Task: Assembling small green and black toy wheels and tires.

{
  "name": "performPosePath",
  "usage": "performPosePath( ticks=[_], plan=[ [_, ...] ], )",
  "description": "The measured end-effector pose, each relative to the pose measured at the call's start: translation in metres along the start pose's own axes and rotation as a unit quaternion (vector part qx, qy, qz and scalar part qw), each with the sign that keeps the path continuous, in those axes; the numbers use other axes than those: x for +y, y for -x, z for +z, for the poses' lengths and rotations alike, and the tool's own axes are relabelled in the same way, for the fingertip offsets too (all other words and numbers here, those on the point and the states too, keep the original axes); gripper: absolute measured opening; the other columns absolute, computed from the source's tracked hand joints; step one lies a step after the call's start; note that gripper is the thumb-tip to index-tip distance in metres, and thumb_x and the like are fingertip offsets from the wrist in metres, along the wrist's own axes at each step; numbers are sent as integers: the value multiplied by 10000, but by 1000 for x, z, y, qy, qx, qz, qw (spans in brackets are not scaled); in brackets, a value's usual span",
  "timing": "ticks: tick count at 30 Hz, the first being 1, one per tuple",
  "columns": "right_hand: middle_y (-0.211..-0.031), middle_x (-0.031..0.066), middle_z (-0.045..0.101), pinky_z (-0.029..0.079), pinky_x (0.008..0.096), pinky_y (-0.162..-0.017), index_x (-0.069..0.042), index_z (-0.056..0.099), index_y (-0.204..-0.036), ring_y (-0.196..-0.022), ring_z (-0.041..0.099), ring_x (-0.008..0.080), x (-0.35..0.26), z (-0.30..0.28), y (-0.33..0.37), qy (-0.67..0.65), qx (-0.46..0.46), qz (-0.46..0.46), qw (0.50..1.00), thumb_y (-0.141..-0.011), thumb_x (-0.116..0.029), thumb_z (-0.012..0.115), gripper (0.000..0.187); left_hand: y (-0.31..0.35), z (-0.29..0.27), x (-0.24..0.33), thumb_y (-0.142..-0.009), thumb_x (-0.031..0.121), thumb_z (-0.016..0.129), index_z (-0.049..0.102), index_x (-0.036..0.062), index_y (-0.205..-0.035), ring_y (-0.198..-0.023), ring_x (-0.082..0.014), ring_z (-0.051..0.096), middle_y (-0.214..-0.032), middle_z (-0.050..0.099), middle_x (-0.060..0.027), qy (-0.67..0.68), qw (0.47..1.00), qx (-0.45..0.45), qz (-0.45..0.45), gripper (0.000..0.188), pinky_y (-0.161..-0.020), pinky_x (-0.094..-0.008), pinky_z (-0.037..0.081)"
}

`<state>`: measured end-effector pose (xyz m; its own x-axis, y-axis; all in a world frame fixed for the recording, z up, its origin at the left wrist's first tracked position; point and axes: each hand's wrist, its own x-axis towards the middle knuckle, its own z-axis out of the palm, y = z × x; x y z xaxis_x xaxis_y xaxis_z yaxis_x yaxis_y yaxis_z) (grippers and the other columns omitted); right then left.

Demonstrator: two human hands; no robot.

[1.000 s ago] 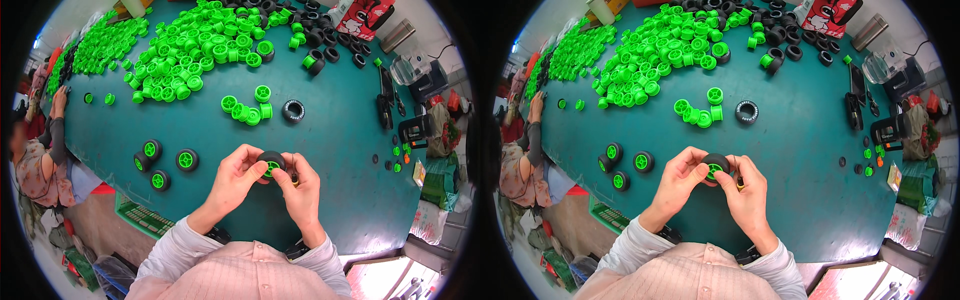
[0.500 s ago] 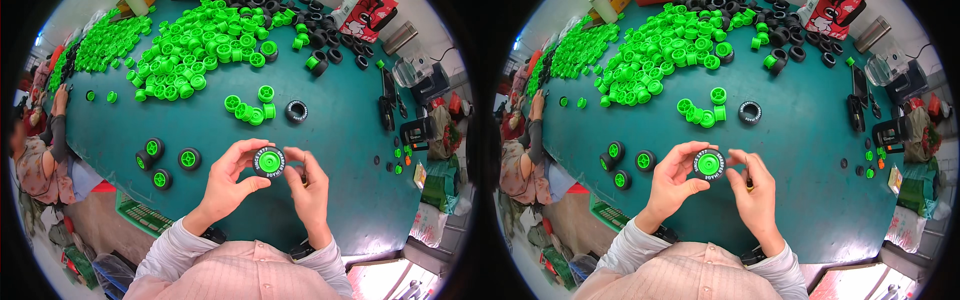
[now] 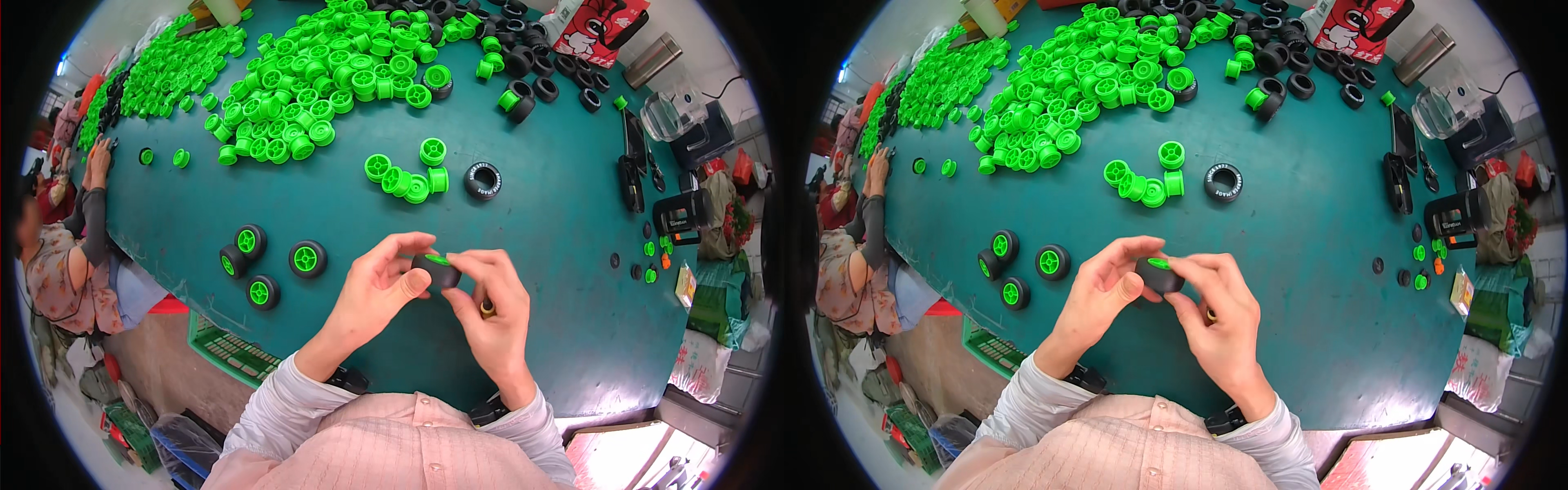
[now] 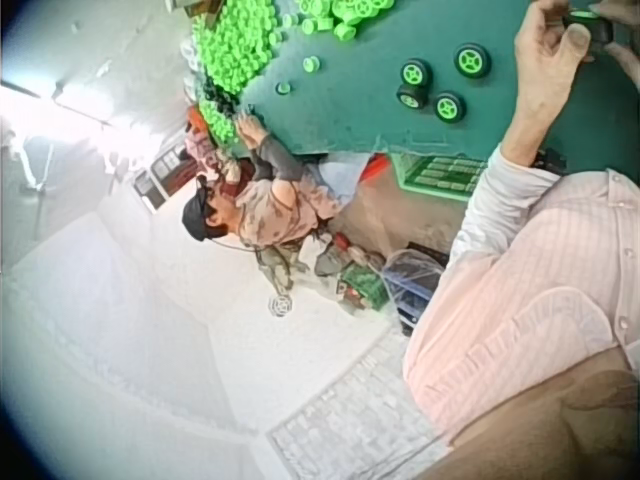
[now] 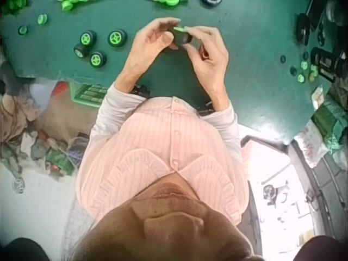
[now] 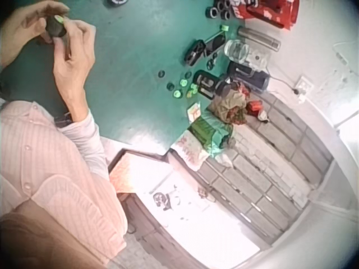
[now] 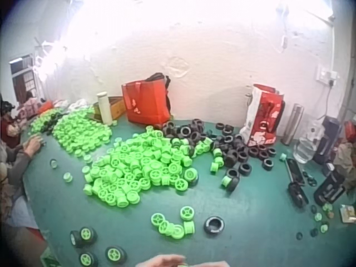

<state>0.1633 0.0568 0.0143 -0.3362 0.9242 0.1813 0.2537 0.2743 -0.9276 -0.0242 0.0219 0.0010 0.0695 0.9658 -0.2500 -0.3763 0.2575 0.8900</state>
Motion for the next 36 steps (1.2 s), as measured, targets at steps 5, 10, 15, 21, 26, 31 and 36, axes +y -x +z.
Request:
performPosePath(
  ticks=[5,10,15,21,26,31,36],
  plan=[
    [-1131,47,678,385,230,-493,-41,658,-1258,-619,501,47,-5,2,2,-31,42,64,997,-907,16,666,355,6,13,5,-896,86,770,517,-42,-1368,-1177,-205,608,-1321,579,-135,31,996,28,78,551,-1000,-346,517],
    [-964,-8,696,355,181,-466,0,637,-1254,-567,464,7,-1,-7,4,-268,-22,259,928,-996,-131,651,290,4,17,0,-898,24,747,533,-38,-1348,-1145,-186,609,-1295,576,-113,-95,980,4,172,503,-971,-316,521],
    [-868,-16,636,353,210,-515,-6,679,-1146,-589,436,31,-8,-1,2,-180,-23,204,962,-925,-95,723,242,4,14,-3,-917,40,720,575,-29,-1280,-1070,-167,617,-1205,589,-93,-12,997,29,73,397,-931,-301,525],
    [-787,24,533,362,265,-561,-5,672,-1016,-597,426,103,-9,6,2,-20,-19,75,997,-833,-37,757,204,5,16,-13,-960,-13,629,629,-16,-1134,-961,-119,628,-1063,597,-42,-82,987,36,132,174,-824,-251,540],
    [-815,12,572,358,248,-543,-7,676,-1042,-592,418,73,-3,4,2,-78,-10,101,992,-852,-61,764,216,6,16,-11,-981,8,607,588,-8,-1212,-997,-119,629,-1091,614,-48,-33,997,20,66,233,-830,-263,559],
    [-829,-33,623,368,213,-544,-14,672,-1087,-617,424,23,1,12,3,-114,-23,112,987,-882,-108,769,246,18,9,-11,-992,15,585,557,-16,-1264,-991,-128,648,-1141,654,-79,-49,998,28,41,275,-844,-277,570],
    [-860,-24,635,389,210,-564,-13,670,-1103,-648,452,20,-2,21,4,-162,-32,157,974,-909,-147,761,253,32,11,-2,-983,-2,574,517,-27,-1334,-836,-114,652,-1096,672,-74,-143,987,50,56,357,-722,-260,551]
  ],
)
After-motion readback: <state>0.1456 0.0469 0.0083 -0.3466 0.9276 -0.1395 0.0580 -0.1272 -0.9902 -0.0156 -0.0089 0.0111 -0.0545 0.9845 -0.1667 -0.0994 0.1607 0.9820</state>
